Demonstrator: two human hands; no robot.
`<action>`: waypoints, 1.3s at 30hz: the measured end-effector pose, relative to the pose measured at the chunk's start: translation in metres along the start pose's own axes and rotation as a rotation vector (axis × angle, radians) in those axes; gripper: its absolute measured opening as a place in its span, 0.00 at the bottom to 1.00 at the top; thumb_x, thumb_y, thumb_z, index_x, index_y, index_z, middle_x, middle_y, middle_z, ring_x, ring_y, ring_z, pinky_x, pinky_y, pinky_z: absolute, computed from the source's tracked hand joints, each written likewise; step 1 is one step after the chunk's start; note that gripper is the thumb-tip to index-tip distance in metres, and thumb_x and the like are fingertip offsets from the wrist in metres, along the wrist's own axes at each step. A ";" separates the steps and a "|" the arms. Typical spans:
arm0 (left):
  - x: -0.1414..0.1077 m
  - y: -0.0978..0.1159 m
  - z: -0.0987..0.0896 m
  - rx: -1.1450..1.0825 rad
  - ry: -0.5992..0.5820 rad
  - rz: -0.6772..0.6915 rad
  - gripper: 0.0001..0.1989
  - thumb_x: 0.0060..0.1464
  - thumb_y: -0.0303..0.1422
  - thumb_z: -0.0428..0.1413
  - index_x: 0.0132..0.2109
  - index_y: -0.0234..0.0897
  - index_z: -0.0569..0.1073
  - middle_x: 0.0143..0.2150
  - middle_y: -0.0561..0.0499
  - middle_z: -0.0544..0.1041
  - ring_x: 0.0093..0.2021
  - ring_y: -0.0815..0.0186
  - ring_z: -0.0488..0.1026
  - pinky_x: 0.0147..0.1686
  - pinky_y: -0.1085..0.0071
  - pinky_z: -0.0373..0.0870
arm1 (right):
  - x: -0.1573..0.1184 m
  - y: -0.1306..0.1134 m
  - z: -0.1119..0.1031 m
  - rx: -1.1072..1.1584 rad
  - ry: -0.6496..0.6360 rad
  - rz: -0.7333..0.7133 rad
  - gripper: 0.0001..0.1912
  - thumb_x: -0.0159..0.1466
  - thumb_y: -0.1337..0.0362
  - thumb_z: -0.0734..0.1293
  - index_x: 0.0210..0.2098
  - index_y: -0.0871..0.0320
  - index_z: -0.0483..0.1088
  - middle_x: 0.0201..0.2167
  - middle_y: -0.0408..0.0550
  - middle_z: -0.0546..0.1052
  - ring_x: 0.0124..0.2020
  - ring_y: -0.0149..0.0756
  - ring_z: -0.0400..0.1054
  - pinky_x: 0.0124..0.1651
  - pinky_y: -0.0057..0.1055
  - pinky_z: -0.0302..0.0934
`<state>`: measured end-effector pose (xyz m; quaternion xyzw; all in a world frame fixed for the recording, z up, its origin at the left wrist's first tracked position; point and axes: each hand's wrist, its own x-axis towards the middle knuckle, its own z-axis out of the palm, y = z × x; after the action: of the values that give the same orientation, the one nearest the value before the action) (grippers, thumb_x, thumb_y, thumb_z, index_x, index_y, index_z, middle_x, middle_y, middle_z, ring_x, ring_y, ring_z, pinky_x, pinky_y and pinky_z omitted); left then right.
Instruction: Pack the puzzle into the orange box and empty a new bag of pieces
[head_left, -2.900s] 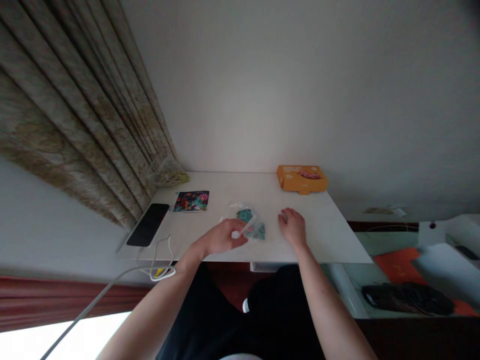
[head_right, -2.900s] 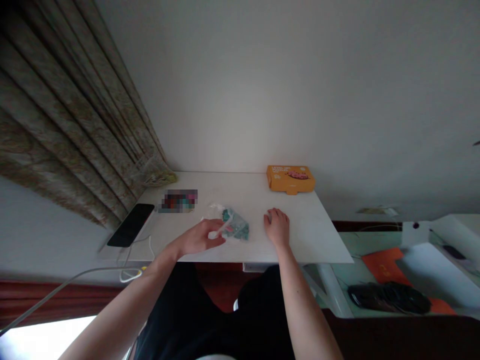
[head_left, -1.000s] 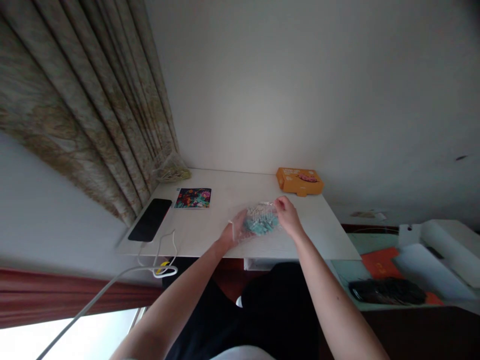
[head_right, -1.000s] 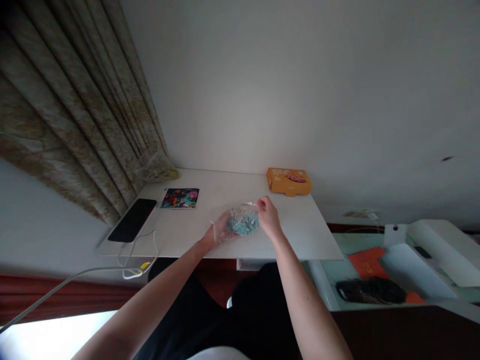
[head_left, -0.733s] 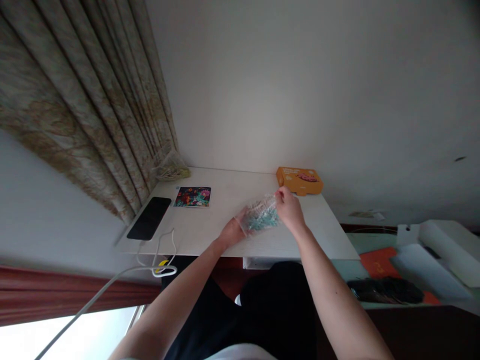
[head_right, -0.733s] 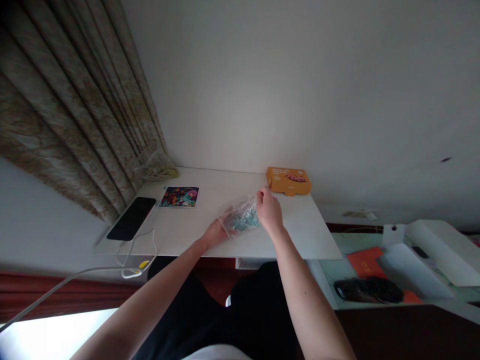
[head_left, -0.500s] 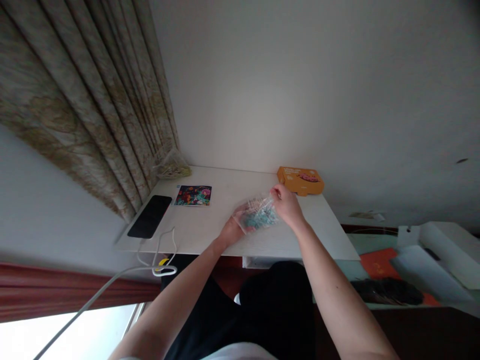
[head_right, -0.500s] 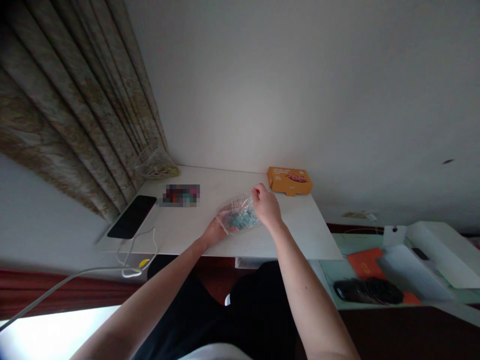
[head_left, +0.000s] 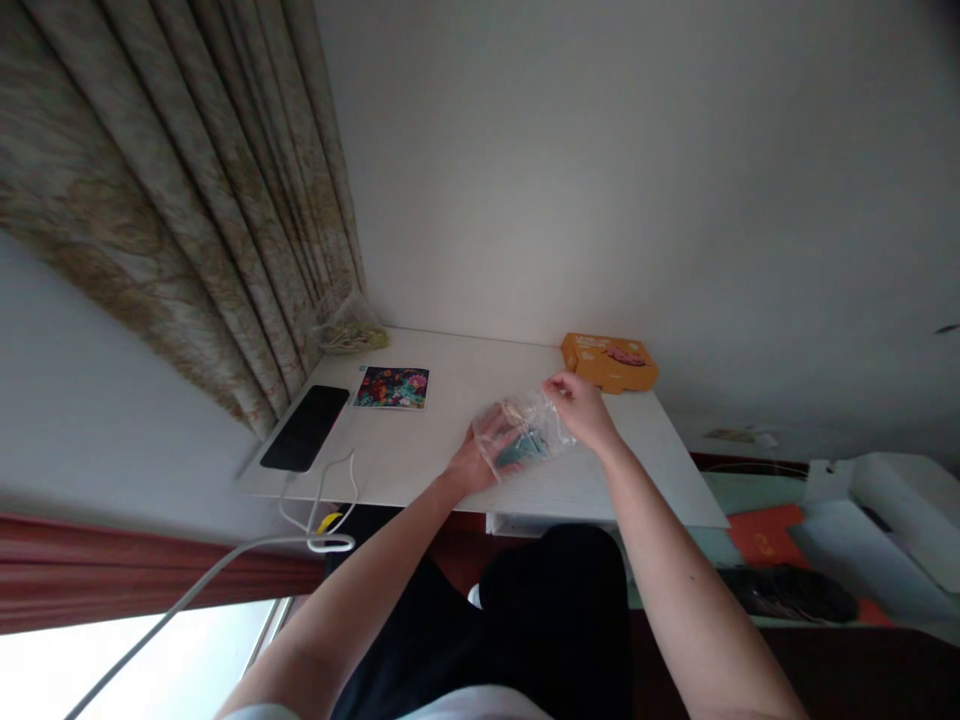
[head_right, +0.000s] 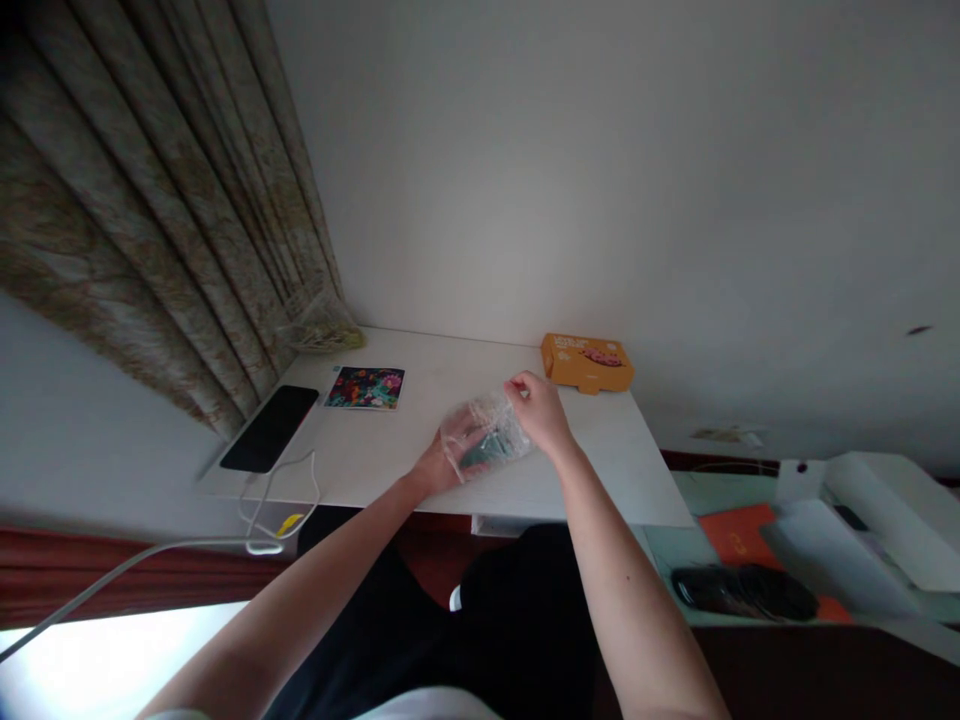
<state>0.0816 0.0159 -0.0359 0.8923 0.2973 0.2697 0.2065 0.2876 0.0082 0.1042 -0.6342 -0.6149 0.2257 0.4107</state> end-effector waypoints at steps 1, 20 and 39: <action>0.002 0.000 0.001 0.015 -0.020 0.004 0.39 0.57 0.43 0.66 0.72 0.49 0.63 0.78 0.41 0.52 0.77 0.42 0.47 0.72 0.36 0.48 | -0.002 -0.001 0.003 0.052 -0.052 0.026 0.17 0.61 0.47 0.67 0.30 0.55 0.72 0.28 0.47 0.77 0.29 0.37 0.68 0.32 0.31 0.61; 0.002 -0.003 -0.003 -0.099 0.027 -0.083 0.23 0.66 0.35 0.55 0.66 0.46 0.71 0.68 0.45 0.71 0.70 0.51 0.66 0.69 0.47 0.63 | -0.011 0.038 -0.033 0.187 0.047 0.160 0.26 0.57 0.36 0.69 0.31 0.54 0.70 0.33 0.51 0.82 0.23 0.32 0.62 0.22 0.27 0.56; -0.001 0.004 -0.003 0.107 -0.016 -0.080 0.20 0.60 0.28 0.57 0.59 0.46 0.75 0.67 0.46 0.72 0.70 0.53 0.65 0.75 0.45 0.46 | -0.019 0.076 -0.047 0.274 0.197 0.202 0.29 0.54 0.33 0.70 0.32 0.53 0.68 0.25 0.46 0.78 0.19 0.29 0.55 0.21 0.27 0.49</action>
<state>0.0809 0.0130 -0.0321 0.8916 0.3452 0.2378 0.1713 0.3673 -0.0149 0.0662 -0.6500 -0.4684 0.2844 0.5265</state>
